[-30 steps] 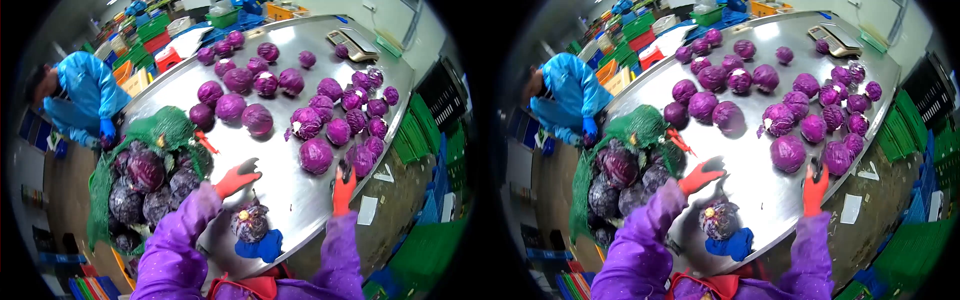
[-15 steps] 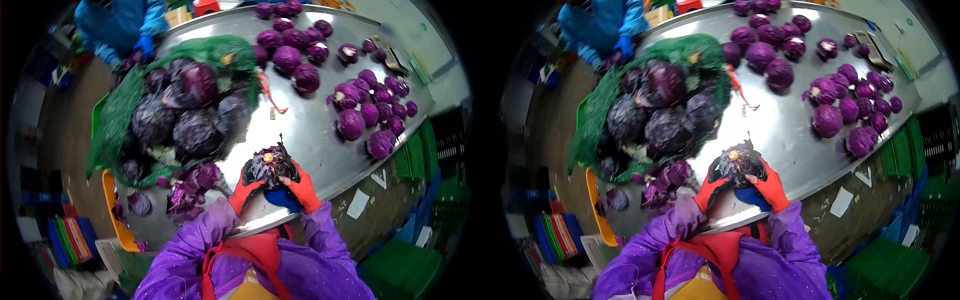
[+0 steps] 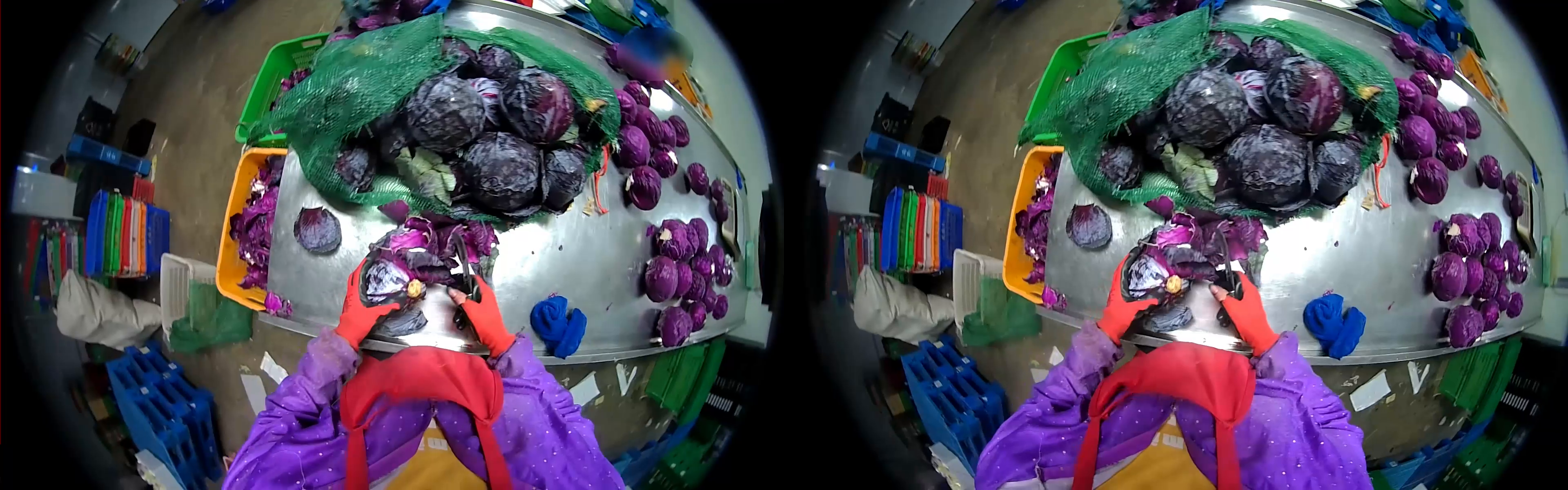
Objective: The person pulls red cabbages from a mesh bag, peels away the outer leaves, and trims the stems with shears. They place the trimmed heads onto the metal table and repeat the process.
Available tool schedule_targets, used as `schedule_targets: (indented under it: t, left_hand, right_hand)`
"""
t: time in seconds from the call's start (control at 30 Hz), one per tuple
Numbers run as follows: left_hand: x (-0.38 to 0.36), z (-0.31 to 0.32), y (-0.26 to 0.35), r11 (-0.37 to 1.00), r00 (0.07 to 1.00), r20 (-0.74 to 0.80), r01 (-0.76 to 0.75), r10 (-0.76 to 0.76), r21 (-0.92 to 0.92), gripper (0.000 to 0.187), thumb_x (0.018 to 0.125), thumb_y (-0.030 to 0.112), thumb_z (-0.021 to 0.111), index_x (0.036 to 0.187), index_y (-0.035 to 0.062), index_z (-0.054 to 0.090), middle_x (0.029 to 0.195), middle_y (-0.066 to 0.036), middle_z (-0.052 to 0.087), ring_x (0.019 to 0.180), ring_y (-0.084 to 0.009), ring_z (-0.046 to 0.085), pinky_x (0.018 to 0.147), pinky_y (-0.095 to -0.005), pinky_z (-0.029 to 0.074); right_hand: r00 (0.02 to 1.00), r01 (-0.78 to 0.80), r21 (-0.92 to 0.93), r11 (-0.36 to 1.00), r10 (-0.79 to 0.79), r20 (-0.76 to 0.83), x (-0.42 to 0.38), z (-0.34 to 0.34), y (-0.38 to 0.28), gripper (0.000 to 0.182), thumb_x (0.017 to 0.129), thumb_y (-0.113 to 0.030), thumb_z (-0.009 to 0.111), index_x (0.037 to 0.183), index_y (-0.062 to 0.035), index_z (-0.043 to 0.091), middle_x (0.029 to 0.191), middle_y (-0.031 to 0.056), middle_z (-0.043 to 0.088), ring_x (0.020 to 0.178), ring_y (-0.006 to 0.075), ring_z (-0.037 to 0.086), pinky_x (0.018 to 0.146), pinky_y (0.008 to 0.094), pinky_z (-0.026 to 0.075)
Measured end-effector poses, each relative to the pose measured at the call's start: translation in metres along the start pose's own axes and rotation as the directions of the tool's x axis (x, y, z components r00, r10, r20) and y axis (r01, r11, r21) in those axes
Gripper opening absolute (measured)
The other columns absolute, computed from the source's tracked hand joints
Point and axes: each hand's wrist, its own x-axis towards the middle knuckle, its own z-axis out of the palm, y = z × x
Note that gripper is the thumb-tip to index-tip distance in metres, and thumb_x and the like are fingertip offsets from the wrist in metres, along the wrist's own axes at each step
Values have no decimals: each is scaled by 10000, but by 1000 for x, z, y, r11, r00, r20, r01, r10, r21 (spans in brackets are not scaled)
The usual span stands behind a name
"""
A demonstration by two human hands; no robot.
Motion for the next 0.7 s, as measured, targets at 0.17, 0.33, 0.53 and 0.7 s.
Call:
schedule_targets:
  t: [0.17, 0.33, 0.53, 0.7]
  left_hand:
    - [-3, 9, 6, 957, 993, 14, 114, -114, -267, 1075, 588, 65, 897, 1491, 48, 314, 1463, -139, 393, 1353, -261, 406, 1111, -389, 377]
    - [-14, 14, -8, 936, 995, 83, 88, -63, -342, 1130, 558, 107, 926, 1503, 46, 311, 1463, -123, 389, 1348, -273, 408, 1145, -398, 330]
    - [-25, -43, 27, 961, 990, -128, 29, -66, -274, 1136, 522, 55, 916, 1490, 37, 321, 1459, -138, 395, 1342, -269, 419, 1124, -398, 370]
    - [-30, -35, -3, 992, 963, -258, 97, -74, 77, 1184, 531, 52, 916, 1514, 53, 255, 1496, -147, 327, 1353, -282, 393, 1147, -412, 329]
  right_hand:
    - [958, 275, -340, 899, -285, 22, -5, 13, 23, 346, 861, -174, 683, 1171, -60, 581, 883, 18, 590, 696, 101, 532, 627, 290, 456]
    - [992, 7, 119, 993, -22, 125, -1, 32, 7, 345, 877, -254, 718, 1124, -44, 602, 966, 0, 617, 892, 111, 555, 834, 268, 447]
    - [951, 55, 121, 991, -89, 298, 22, 77, 5, 431, 873, -231, 744, 1219, -26, 589, 994, 15, 651, 875, 102, 583, 814, 262, 460]
    - [967, 255, -357, 899, -226, 121, 15, 79, 24, 374, 848, -215, 732, 1125, -21, 570, 932, 102, 632, 845, 194, 581, 776, 336, 478]
